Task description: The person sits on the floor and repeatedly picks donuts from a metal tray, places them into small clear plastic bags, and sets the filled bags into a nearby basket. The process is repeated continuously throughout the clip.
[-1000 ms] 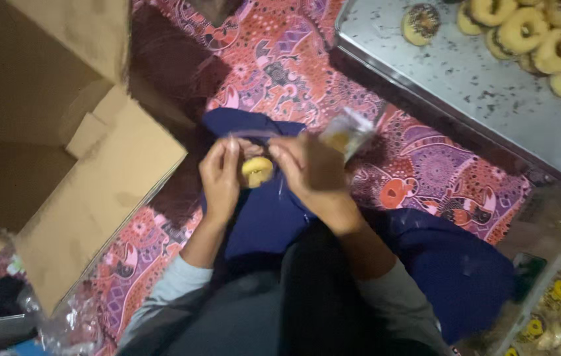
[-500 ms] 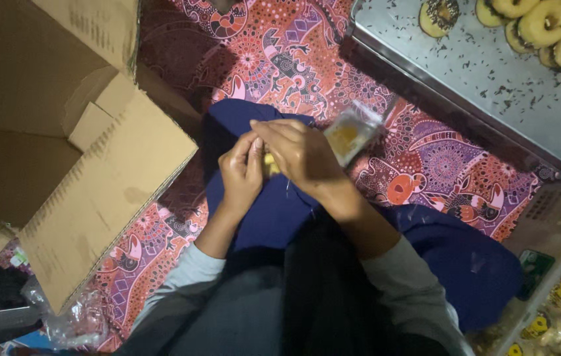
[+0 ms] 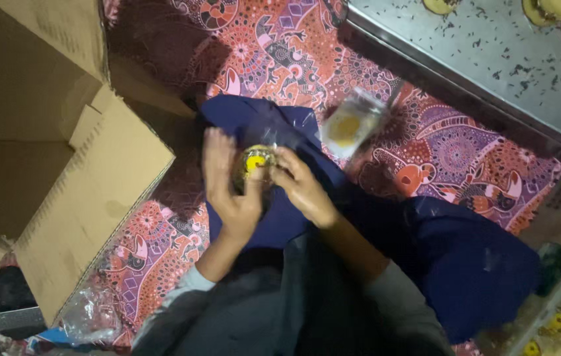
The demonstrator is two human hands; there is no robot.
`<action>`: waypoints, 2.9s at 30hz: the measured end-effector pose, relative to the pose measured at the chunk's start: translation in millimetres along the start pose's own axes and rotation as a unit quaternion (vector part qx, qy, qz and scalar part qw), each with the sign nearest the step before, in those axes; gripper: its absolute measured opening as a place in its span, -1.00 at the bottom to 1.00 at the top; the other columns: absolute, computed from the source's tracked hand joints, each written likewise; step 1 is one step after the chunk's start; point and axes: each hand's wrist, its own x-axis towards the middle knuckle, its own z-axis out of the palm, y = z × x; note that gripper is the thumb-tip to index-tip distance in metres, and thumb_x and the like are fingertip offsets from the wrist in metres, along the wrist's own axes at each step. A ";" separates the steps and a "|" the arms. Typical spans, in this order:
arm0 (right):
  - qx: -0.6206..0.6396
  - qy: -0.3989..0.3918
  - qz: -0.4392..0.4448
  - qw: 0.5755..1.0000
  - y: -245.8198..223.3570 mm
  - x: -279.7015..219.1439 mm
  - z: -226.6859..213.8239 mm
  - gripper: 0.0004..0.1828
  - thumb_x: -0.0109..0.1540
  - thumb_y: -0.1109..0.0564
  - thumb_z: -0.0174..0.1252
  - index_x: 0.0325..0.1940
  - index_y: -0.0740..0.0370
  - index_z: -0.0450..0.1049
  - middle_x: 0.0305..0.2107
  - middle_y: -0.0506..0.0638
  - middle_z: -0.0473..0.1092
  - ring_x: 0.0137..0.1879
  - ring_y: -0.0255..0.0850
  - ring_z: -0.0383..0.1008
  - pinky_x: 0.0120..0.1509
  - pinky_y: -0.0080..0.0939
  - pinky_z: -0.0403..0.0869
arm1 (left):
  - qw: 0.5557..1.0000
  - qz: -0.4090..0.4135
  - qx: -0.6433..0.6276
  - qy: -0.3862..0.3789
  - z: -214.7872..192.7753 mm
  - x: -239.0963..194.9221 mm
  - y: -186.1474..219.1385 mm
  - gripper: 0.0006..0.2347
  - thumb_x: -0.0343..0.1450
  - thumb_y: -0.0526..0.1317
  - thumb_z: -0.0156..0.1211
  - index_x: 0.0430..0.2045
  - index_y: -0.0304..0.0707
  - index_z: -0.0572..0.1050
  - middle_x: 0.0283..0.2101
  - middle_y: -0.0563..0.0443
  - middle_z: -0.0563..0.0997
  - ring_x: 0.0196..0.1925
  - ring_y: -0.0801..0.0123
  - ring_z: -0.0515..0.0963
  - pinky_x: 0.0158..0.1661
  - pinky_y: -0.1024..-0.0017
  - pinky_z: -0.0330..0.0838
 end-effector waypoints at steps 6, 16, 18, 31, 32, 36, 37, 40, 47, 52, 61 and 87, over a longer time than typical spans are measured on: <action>-0.127 0.075 0.047 0.988 6.6 17.0 -1.7 -0.65 0.49 0.07 -0.08 0.22 0.23 0.53 -0.13 0.03 0.54 -0.05 -0.29 0.52 0.08 -0.29 0.47 | 0.882 -0.383 -0.266 -0.073 -6.1 -8.8 -54.4 -0.80 0.56 -0.28 0.12 -0.10 -0.46 0.62 -0.10 -0.11 0.68 -0.08 0.44 0.63 0.02 0.48 0.49; -0.301 0.224 -0.191 0.907 -31.4 17.9 6.6 -0.86 0.27 0.26 0.25 -0.36 0.35 0.46 -0.41 0.11 0.36 -0.26 -0.06 0.45 -0.13 -0.16 0.41 | 0.915 -0.289 -0.281 0.030 1.3 -19.1 -37.3 -0.93 0.54 -0.34 0.10 -0.34 -0.30 0.41 -0.35 0.08 0.49 -0.46 0.54 0.48 -0.45 0.59 0.35; -0.312 0.223 -0.104 0.918 -17.4 15.8 1.5 -0.84 0.27 0.21 0.28 -0.35 0.33 0.47 -0.41 0.11 0.40 -0.28 -0.09 0.49 -0.17 -0.18 0.43 | 0.982 -0.171 -0.072 -0.033 -1.3 -14.4 -36.2 -0.92 0.53 -0.39 0.12 -0.37 -0.39 0.44 -0.25 -0.03 0.53 -0.30 0.39 0.54 -0.30 0.48 0.44; 0.048 0.527 0.017 0.849 132.2 -53.8 -254.9 -0.62 0.33 0.00 0.15 0.14 0.26 0.44 -0.15 0.05 0.51 -0.10 -0.20 0.56 -0.07 -0.16 0.57 | 0.903 0.036 -0.009 -0.429 290.1 10.1 -95.4 -0.64 0.35 -0.46 0.03 0.07 -0.42 0.39 0.03 -0.40 0.48 -0.05 -0.27 0.53 -0.12 -0.03 0.43; 0.033 0.532 0.020 0.846 136.9 -65.2 -265.2 -0.63 0.32 0.00 0.15 0.13 0.26 0.44 -0.16 0.05 0.51 -0.10 -0.19 0.56 -0.07 -0.15 0.57 | 0.917 0.124 0.006 -0.380 313.2 7.9 -109.9 -0.60 0.29 -0.45 0.03 0.07 -0.44 0.39 0.07 -0.46 0.47 -0.02 -0.25 0.54 -0.06 0.02 0.46; -0.020 0.500 0.016 0.865 130.3 -57.7 -276.4 -0.63 0.31 0.00 0.18 0.10 0.28 0.47 -0.18 0.07 0.50 -0.10 -0.15 0.54 -0.05 -0.13 0.55 | 0.888 0.138 0.091 -0.429 350.8 -8.5 -147.1 -0.67 0.26 -0.42 0.08 -0.08 -0.33 0.48 -0.06 -0.31 0.60 -0.11 -0.13 0.62 -0.11 0.02 0.51; -0.053 0.497 0.005 0.866 126.1 -44.9 -276.9 -0.63 0.31 0.00 0.18 0.10 0.29 0.47 -0.18 0.07 0.50 -0.11 -0.15 0.53 -0.05 -0.12 0.54 | 0.868 0.132 0.125 -0.462 347.9 -15.3 -151.9 -0.76 0.31 -0.40 0.10 -0.16 -0.27 0.49 -0.11 -0.24 0.63 -0.11 -0.08 0.65 -0.11 0.05 0.54; -0.161 0.492 -0.006 0.855 117.9 -11.9 -291.5 -0.63 0.30 0.00 0.20 0.08 0.30 0.49 -0.20 0.08 0.49 -0.11 -0.12 0.52 -0.04 -0.11 0.53 | 0.881 0.184 0.106 -0.423 344.8 -34.1 -150.3 -0.75 0.30 -0.37 0.11 -0.14 -0.31 0.49 -0.16 -0.23 0.63 -0.18 -0.06 0.67 -0.21 0.04 0.54; -0.332 0.400 0.049 0.853 124.6 16.4 -336.6 -0.63 0.28 0.00 0.24 0.03 0.34 0.53 -0.23 0.11 0.48 -0.11 -0.05 0.49 -0.01 -0.07 0.49 | 0.901 0.027 -0.109 -0.420 352.8 -30.0 -145.4 -0.68 0.44 -0.27 0.10 0.10 -0.27 0.45 -0.06 -0.33 0.62 -0.04 -0.08 0.61 0.00 0.02 0.45; -0.498 0.258 0.123 0.819 89.0 11.3 -330.1 -0.66 0.33 -0.02 0.23 -0.07 0.35 0.60 -0.31 0.10 0.53 -0.20 -0.11 0.55 -0.08 -0.10 0.48 | 0.902 0.129 0.113 -0.396 330.2 -26.7 -101.2 -0.74 0.43 -0.18 0.08 -0.04 -0.19 0.56 0.02 -0.27 0.62 0.08 -0.04 0.59 0.10 0.09 0.44; -0.623 0.274 -0.317 0.660 -78.6 -0.6 -138.4 -0.58 0.18 0.24 0.12 0.12 0.46 0.45 -0.05 0.34 0.46 0.04 0.23 0.50 0.17 0.01 0.46 | 0.981 -0.041 -0.142 -0.126 227.9 52.0 -22.4 -0.80 0.45 -0.21 0.15 -0.07 -0.13 0.54 -0.10 -0.18 0.64 -0.05 0.02 0.62 -0.03 0.14 0.47; -0.504 0.387 0.027 0.771 -160.1 131.5 -241.3 -0.21 0.05 -0.17 0.51 0.12 0.44 0.45 -0.07 0.25 0.51 0.01 -0.05 0.54 0.12 -0.12 0.48 | 0.422 -0.457 -0.783 0.023 204.3 139.1 -93.1 -0.49 0.55 0.21 -0.18 -0.10 -0.34 0.45 -0.12 -0.28 0.55 -0.06 -0.12 0.56 0.07 -0.17 0.49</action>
